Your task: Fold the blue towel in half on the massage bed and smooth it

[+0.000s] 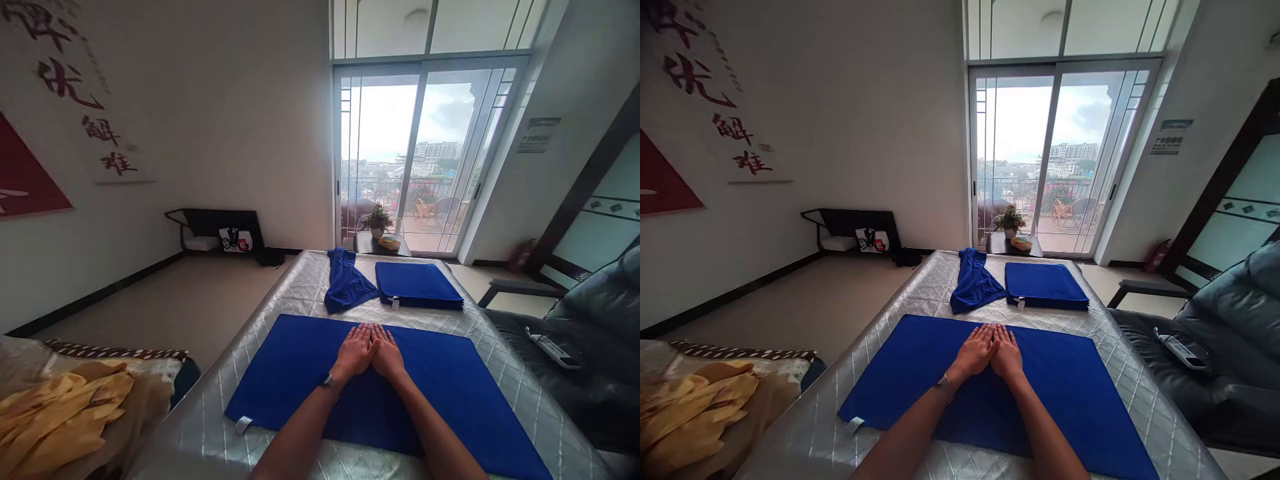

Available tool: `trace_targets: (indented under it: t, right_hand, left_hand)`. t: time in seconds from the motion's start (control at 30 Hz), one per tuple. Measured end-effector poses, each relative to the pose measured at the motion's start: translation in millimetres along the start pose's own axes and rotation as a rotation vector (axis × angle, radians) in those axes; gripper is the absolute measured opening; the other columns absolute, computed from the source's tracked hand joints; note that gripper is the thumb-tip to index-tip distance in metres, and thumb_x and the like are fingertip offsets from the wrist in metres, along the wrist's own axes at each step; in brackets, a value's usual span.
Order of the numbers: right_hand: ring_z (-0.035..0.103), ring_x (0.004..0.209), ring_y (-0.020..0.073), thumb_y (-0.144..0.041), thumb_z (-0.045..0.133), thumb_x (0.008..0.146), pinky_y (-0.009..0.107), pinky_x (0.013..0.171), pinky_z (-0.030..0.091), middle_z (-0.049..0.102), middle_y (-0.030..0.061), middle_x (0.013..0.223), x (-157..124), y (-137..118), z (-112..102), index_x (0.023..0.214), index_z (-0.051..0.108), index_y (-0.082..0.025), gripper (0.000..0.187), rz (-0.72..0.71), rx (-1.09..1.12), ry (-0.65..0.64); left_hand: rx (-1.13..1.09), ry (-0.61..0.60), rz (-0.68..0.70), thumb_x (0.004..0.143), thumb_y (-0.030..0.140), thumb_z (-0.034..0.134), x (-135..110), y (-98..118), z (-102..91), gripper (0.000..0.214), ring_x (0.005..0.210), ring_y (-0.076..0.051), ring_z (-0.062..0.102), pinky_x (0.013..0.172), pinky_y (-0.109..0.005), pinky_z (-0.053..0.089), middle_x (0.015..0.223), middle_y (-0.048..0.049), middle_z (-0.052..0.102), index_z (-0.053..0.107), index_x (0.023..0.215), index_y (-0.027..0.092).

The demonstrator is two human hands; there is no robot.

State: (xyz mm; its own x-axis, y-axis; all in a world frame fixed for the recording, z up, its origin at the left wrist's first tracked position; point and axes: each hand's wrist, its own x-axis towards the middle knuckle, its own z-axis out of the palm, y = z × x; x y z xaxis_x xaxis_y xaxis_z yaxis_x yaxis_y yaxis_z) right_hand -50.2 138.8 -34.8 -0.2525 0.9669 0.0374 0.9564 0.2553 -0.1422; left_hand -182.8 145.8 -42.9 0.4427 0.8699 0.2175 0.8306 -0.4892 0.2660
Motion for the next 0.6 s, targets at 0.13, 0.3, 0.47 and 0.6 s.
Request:
trace_targets:
  t: [0.13, 0.3, 0.47, 0.6]
  right_hand:
    - [0.015, 0.154, 0.0186, -0.034, 0.023, 0.102, 0.037, 0.125, 0.009, 0.022, 0.0052, 0.167, 0.3, 0.3, -0.7, 0.16, 0.027, -0.016, 0.061, 0.016, 0.017, 0.002]
    - [0.016, 0.154, 0.017, -0.04, 0.017, 0.103, 0.039, 0.125, 0.01, 0.021, 0.0033, 0.167, -13.4, 47.4, -10.4, 0.16, 0.025, -0.015, 0.063, 0.12, -0.011, -0.017]
    - [0.018, 0.154, 0.0218, -0.038, 0.017, 0.101, 0.042, 0.125, 0.012, 0.023, 0.0097, 0.166, -50.2, 168.2, -16.7, 0.159, 0.025, -0.006, 0.066, 0.355, -0.112, -0.005]
    - [0.019, 0.153, 0.022, -0.04, 0.013, 0.101, 0.04, 0.124, 0.016, 0.022, 0.0106, 0.167, -71.9, 234.0, -14.9, 0.158, 0.025, -0.004, 0.069, 0.496, -0.128, 0.043]
  left_hand:
    - [0.022, -0.023, -0.026, 0.104, 0.057, 0.01, -0.7, -8.5, -0.1, 0.073, 0.153, -0.021, 0.025, 0.126, -0.041, 0.021, 0.163, -0.0103, 0.033, 0.032, 0.158, 0.012]
    - [0.084, -0.051, -0.183, 0.103, 0.061, 0.014, -13.0, -65.0, -19.9, 0.075, 0.153, -0.025, 0.023, 0.126, -0.045, 0.02, 0.164, -0.0111, 0.031, 0.034, 0.157, 0.014]
    - [0.166, -0.054, -0.435, 0.104, 0.057, 0.019, -54.1, -168.1, -57.7, 0.073, 0.153, -0.028, 0.022, 0.125, -0.049, 0.018, 0.164, -0.0155, 0.028, 0.031, 0.158, 0.009]
    - [0.223, 0.004, -0.551, 0.104, 0.056, 0.021, -78.3, -220.1, -67.6, 0.073, 0.152, -0.03, 0.024, 0.124, -0.05, 0.02, 0.163, -0.0179, 0.028, 0.03, 0.157, 0.007]
